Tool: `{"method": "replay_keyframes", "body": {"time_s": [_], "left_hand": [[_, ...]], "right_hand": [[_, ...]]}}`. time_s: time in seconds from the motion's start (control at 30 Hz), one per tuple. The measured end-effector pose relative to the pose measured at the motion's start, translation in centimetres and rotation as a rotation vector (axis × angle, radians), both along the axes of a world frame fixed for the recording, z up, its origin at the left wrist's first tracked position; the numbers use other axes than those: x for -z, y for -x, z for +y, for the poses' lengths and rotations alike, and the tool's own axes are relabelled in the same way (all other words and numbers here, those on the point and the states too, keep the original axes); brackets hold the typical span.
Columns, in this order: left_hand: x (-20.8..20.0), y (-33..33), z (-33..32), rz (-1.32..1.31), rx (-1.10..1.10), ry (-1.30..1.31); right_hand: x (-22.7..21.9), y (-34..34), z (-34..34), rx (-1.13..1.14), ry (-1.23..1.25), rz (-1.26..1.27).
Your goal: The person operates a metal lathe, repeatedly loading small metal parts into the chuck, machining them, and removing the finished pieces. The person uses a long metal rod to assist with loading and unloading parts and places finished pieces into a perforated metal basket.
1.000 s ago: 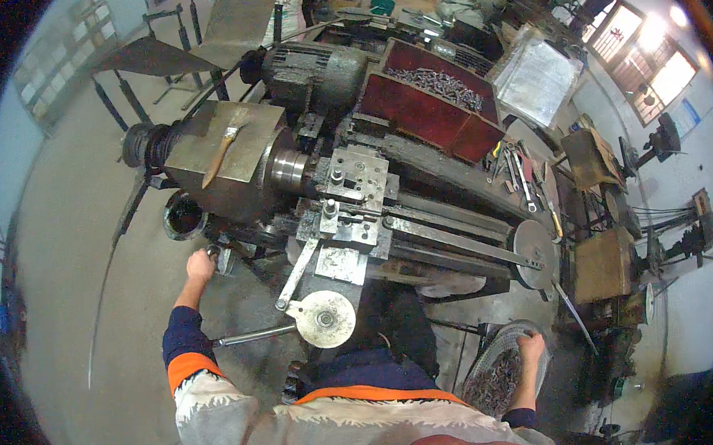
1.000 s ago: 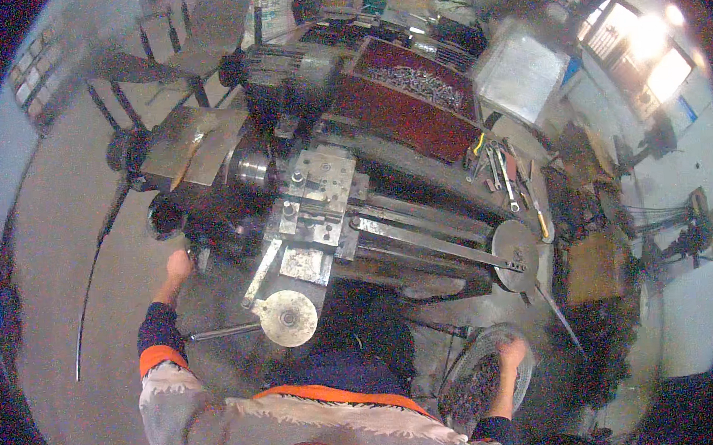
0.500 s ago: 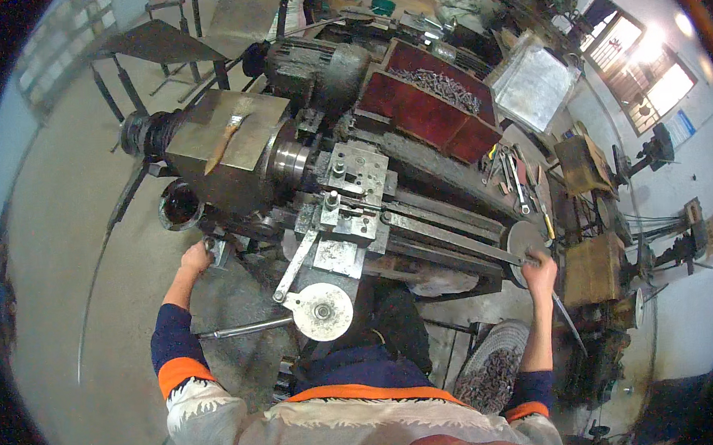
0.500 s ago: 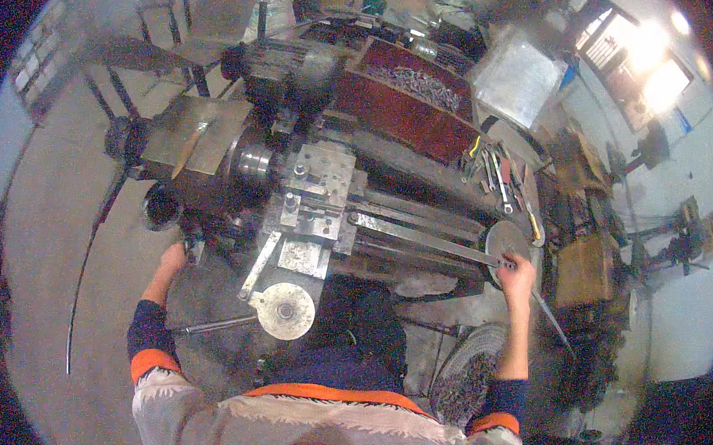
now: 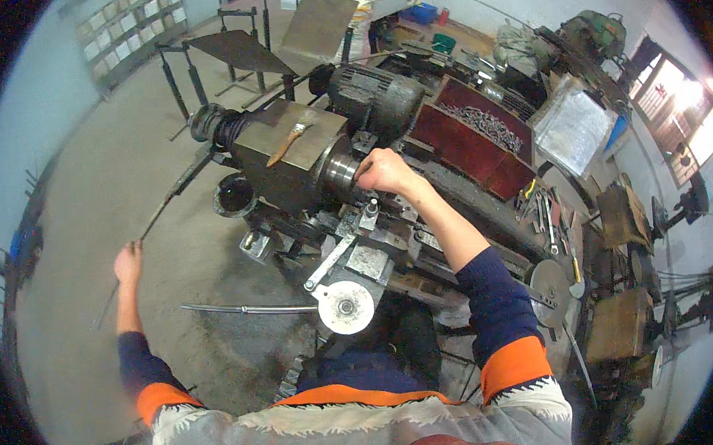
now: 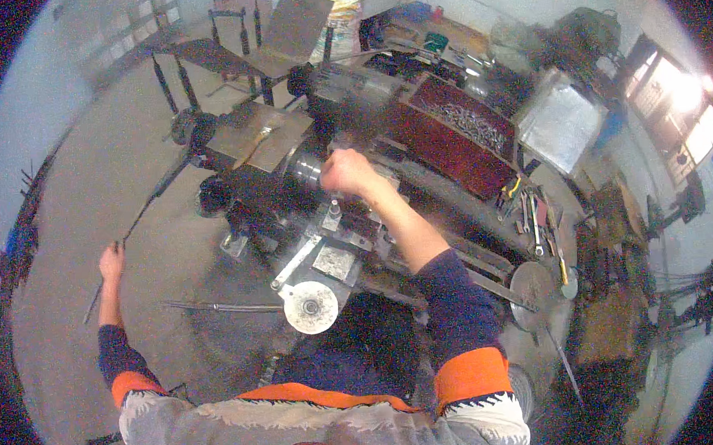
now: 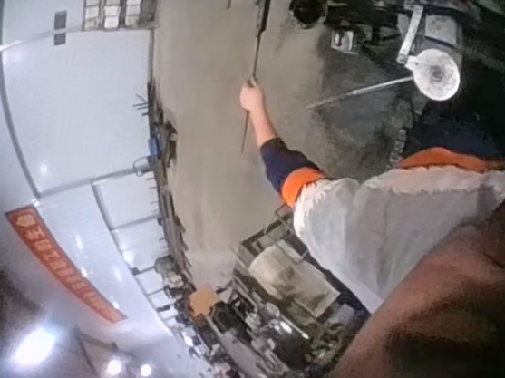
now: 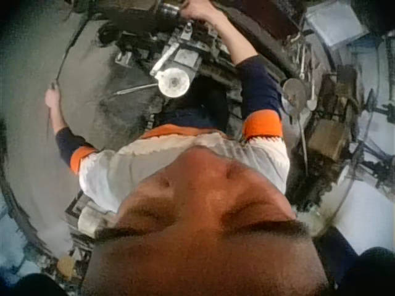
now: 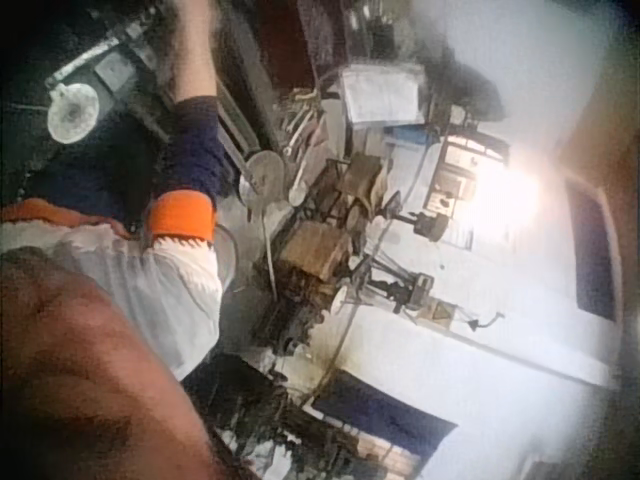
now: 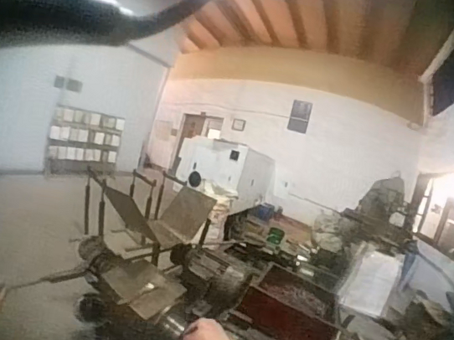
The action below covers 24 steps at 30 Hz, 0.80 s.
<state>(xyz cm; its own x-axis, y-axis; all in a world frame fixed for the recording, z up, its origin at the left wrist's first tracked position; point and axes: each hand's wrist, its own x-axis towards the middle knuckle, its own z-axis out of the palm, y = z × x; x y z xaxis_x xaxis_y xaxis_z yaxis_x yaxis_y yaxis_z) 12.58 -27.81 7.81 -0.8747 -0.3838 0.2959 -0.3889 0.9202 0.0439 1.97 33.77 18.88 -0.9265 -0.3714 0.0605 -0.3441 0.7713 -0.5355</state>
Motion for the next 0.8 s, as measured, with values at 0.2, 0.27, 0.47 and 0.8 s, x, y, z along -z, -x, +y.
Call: {"method": "replay_keyframes", "body": {"time_s": [0.2,0.27,0.47,0.8], "left_hand": [[-2.3,-6.5,15.4,0.006,-0.119,-0.088],[-3.1,-7.3,19.9,-0.025,-0.134,-0.101],[-3.8,-7.4,18.7,-0.027,-0.005,-0.136],[-10.8,-0.4,36.0,-0.111,0.860,-1.603]], "right_hand": [[0.0,-0.2,-1.6,0.061,-0.262,0.029],[0.6,0.1,-1.4,0.086,-0.280,0.084],[-0.3,-0.9,-2.0,0.139,-0.335,0.100],[-3.7,-11.0,-1.5,-0.295,0.373,0.498]]}}
